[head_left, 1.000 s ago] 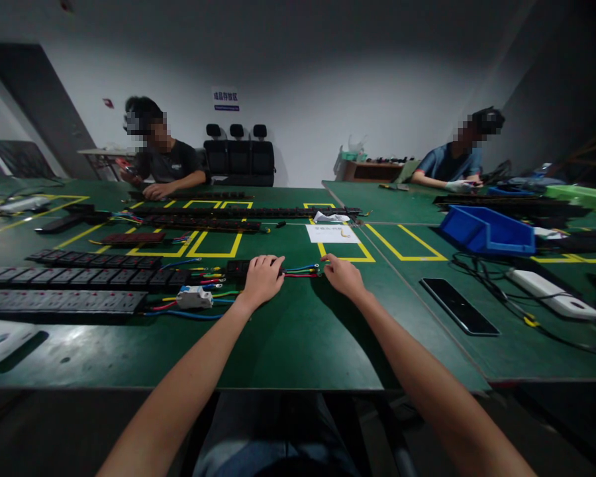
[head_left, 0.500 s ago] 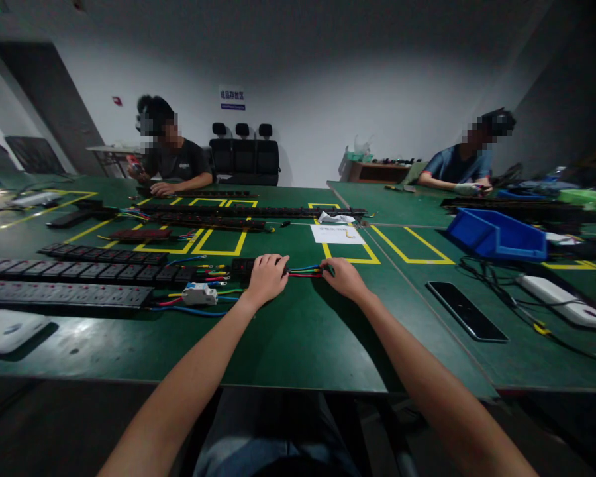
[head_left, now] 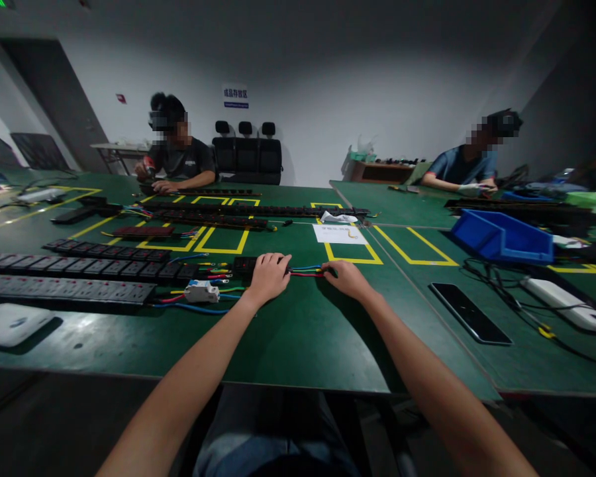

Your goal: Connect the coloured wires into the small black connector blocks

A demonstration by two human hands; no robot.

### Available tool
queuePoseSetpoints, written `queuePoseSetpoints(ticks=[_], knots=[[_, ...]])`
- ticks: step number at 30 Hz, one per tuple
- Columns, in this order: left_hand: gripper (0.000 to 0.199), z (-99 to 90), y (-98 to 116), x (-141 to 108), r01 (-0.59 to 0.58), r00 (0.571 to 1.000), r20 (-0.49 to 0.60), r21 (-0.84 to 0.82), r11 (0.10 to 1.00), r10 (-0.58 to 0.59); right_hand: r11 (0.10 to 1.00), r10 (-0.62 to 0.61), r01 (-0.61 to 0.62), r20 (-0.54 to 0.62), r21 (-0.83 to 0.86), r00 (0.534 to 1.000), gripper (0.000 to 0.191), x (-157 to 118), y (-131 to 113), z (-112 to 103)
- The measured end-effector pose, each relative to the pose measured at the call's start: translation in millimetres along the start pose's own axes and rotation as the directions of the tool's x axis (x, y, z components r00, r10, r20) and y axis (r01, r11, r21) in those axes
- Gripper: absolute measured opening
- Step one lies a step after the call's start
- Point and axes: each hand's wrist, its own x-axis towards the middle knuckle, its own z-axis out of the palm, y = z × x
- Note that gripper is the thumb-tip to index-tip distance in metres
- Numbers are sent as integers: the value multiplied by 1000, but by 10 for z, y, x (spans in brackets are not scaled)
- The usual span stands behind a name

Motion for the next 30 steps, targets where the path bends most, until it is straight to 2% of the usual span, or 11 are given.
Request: queuePoseSetpoints(ticks=[8,13,19,30], knots=[[46,-16,10,-4,5,1000,2,-8,1000,-4,1000,23,-23,44,5,999,19,18,-14,-8],[46,-25,12,-5,7,1000,11,-14,1000,-7,1000,-14,14,26,7,1000,17,24,8,32],[46,-10,-1,-6,5,1000,16,-7,1000,-5,1000,21,-21,-17,-19,1000,16,17,-13,62],[47,-19,-6,-5,-5,1000,10,-19,1000,6,1000,-5,5,15,1,1000,13,27,22,60]])
